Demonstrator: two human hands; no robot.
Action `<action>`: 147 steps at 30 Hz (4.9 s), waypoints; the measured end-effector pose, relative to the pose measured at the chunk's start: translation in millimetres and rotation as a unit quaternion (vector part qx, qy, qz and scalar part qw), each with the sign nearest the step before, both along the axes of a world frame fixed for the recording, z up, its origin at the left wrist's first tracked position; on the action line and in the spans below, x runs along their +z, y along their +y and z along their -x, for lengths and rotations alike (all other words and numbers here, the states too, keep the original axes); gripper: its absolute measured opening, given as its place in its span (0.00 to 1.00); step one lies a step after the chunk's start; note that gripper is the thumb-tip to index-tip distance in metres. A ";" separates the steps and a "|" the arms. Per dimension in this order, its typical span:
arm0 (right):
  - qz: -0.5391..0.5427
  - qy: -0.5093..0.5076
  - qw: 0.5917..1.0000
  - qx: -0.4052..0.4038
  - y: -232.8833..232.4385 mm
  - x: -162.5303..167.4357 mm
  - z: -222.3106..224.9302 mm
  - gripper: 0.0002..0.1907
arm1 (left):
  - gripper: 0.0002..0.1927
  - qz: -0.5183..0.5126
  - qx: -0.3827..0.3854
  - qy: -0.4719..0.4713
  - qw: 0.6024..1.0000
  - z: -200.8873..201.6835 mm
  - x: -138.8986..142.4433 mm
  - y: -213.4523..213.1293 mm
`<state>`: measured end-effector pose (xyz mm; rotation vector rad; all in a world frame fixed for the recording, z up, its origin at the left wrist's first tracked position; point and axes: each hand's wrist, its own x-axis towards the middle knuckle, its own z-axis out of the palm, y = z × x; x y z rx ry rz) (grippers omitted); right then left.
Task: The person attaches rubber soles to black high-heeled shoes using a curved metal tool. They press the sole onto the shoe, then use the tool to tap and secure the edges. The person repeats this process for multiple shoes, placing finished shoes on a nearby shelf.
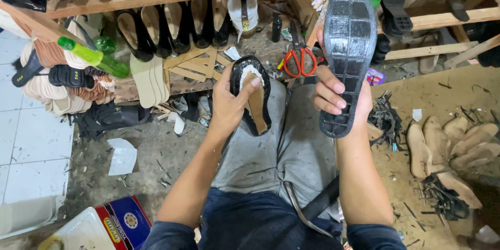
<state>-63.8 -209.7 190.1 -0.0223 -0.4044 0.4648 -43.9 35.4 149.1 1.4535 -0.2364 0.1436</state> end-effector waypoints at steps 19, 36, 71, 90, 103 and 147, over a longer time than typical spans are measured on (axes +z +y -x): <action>0.014 0.047 0.999 -0.011 -1.8 -10.5 -15.8 0.35 | 0.22 -0.050 -0.003 -0.044 0.998 0.2 4.6 -7.5; 0.453 -0.020 0.837 -0.307 61.8 -38.7 37.9 0.20 | 0.30 0.074 -0.116 -0.053 0.989 -4.0 18.4 19.0; 0.538 -0.033 0.767 -0.349 102.4 -90.4 33.6 0.15 | 0.23 0.009 -0.022 -0.045 0.999 23.5 30.0 9.4; 0.565 0.004 0.765 -0.308 106.0 -74.6 40.9 0.13 | 0.19 -0.019 -0.012 -0.055 0.998 30.1 34.3 11.8; 0.628 -0.056 0.708 -0.319 110.8 -70.1 46.3 0.13 | 0.15 -0.052 -0.009 -0.039 0.998 35.0 42.7 21.9; 0.663 0.002 0.747 -0.049 101.5 -79.4 -45.8 0.20 | 0.44 0.221 -0.092 0.054 0.969 -41.5 -25.8 70.8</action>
